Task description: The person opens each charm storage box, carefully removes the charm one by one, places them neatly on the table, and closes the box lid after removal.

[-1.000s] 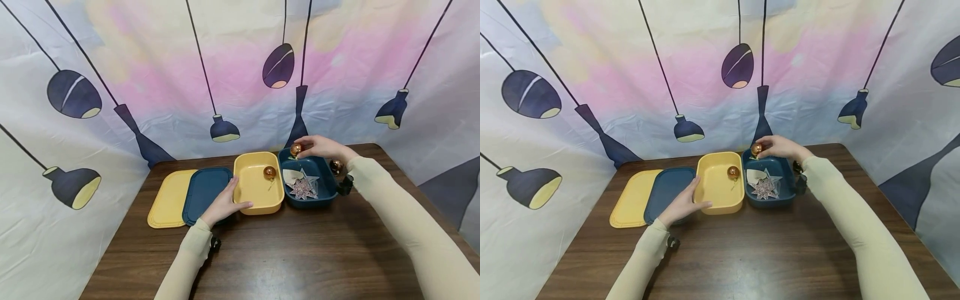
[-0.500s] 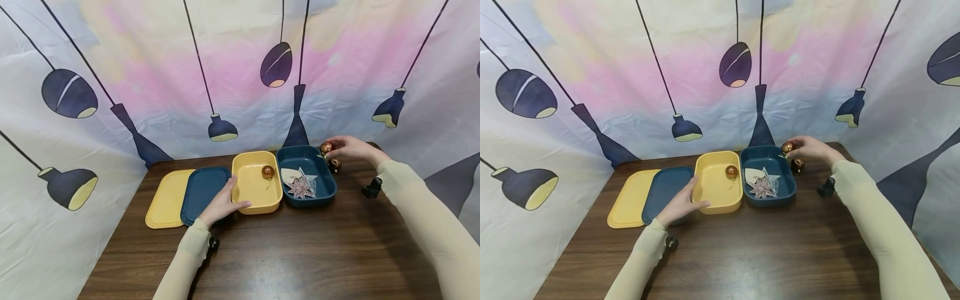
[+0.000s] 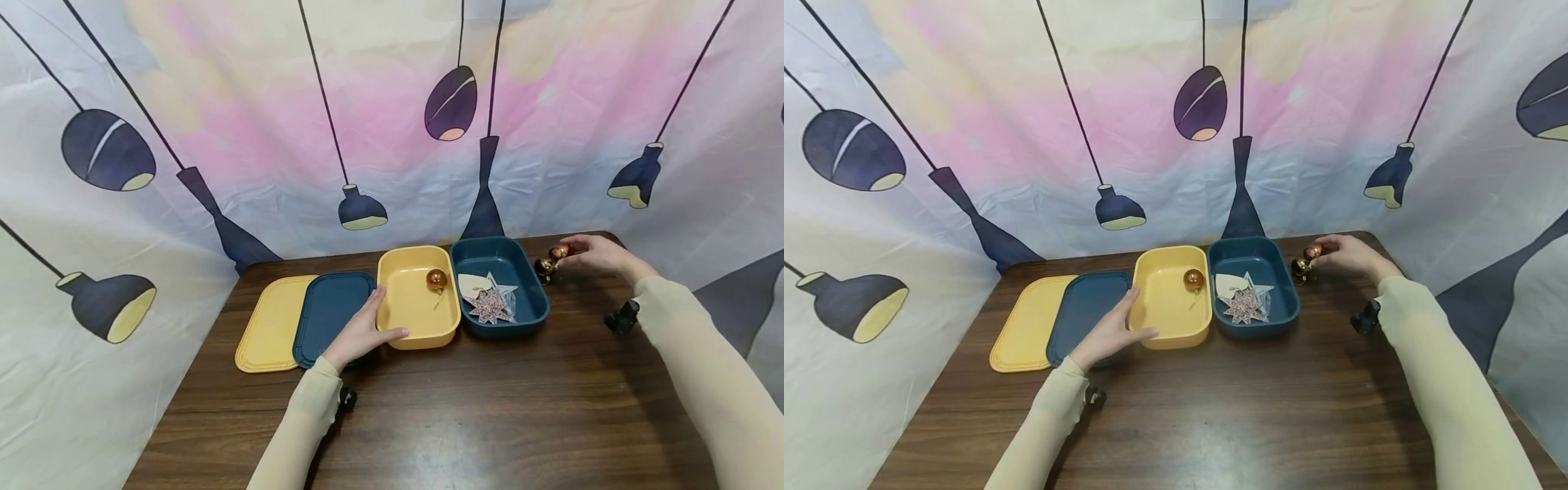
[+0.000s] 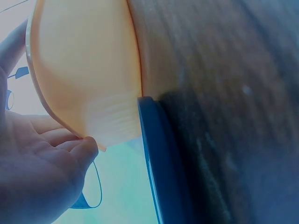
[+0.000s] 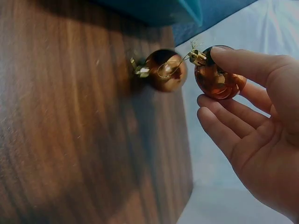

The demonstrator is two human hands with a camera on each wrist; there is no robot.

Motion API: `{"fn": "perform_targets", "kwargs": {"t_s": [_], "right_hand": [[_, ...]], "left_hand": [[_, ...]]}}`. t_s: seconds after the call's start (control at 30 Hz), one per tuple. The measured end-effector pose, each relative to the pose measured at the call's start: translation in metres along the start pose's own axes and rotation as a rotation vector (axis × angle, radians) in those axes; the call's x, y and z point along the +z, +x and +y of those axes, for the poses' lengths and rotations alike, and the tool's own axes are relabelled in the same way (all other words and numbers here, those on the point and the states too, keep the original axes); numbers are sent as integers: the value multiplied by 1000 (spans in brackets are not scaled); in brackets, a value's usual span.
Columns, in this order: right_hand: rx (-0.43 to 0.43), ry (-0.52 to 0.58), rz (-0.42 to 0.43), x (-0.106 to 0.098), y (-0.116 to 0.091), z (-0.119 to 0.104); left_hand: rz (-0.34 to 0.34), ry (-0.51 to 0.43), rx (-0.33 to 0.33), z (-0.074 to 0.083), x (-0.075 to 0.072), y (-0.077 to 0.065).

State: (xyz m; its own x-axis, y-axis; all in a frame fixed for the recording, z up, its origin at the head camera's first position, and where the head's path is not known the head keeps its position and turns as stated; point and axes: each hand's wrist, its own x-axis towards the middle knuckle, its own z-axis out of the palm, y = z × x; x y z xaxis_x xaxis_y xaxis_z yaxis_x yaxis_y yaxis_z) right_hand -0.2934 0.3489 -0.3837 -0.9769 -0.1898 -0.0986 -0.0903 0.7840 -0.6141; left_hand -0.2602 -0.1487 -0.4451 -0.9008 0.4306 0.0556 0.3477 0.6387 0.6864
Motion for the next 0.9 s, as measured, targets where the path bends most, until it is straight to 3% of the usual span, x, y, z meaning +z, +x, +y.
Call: {"fn": "perform_targets", "kwargs": {"t_s": [0.47, 0.9], "right_hand": [[41, 99, -13, 22, -6, 36], [63, 111, 6, 35, -2, 43]], "left_hand": [[-11, 5, -6, 4, 0, -2], [-6, 15, -27, 3, -2, -3]]}}
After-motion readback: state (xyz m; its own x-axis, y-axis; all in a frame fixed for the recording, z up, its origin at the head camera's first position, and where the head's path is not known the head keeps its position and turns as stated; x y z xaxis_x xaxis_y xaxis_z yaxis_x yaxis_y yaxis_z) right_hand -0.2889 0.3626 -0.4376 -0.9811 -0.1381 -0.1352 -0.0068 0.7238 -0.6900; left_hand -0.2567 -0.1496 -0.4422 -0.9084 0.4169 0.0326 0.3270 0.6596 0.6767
